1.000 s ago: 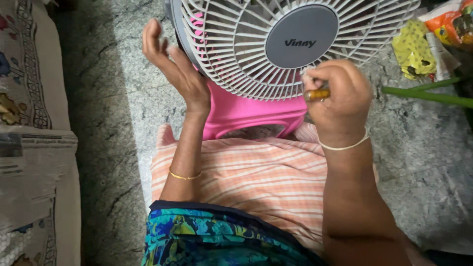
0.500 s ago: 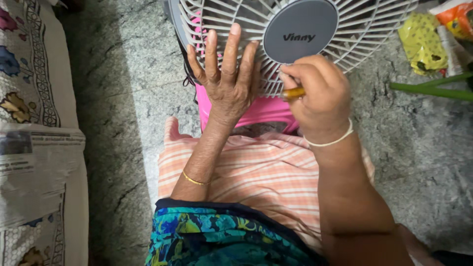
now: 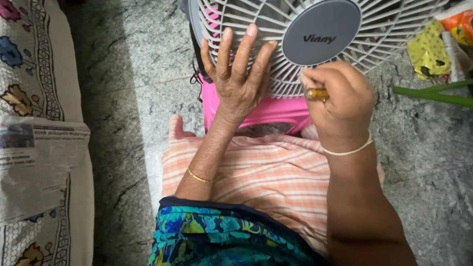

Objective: The person disassembles a small electric fan by removing the front grille and then the rear grille using a screwdriver. They manipulate the fan components to detach the parts.

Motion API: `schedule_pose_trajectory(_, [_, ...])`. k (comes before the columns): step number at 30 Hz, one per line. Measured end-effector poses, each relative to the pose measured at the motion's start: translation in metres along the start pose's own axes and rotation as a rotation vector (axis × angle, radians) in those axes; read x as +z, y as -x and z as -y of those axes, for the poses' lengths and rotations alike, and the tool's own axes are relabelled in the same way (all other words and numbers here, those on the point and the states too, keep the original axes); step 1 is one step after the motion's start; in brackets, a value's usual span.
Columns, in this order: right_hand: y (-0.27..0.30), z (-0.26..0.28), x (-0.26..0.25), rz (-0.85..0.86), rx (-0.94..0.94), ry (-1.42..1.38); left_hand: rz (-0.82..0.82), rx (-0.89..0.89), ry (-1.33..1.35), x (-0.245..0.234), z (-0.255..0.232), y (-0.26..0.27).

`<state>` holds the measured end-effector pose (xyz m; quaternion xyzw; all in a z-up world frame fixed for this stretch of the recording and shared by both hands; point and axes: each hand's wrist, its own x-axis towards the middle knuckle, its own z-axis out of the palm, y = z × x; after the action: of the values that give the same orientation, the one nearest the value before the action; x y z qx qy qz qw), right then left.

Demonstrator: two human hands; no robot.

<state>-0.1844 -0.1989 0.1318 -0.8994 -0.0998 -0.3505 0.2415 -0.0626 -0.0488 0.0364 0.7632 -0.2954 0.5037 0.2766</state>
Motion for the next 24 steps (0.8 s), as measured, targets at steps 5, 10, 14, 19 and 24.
schedule_pose_trajectory(5, [0.003, 0.005, 0.012, -0.028, -0.056, 0.172, -0.002, 0.006, 0.006, 0.001, 0.001, 0.002])
schedule_pose_trajectory(10, [0.003, 0.008, 0.008, 0.092, 0.015, 0.043, 0.014, 0.003, 0.005, 0.001, 0.001, 0.002])
schedule_pose_trajectory(14, [0.002, -0.001, -0.01, 0.325, 0.23, -0.155, 0.009, 0.003, 0.008, 0.003, 0.002, 0.003])
schedule_pose_trajectory(19, [0.008, -0.018, -0.019, 0.325, 0.273, -0.261, 0.017, 0.008, 0.005, 0.004, 0.002, 0.005])
schedule_pose_trajectory(24, [0.023, -0.029, -0.014, 0.337, 0.439, -0.472, 0.035, 0.019, 0.045, 0.0, 0.002, 0.008])
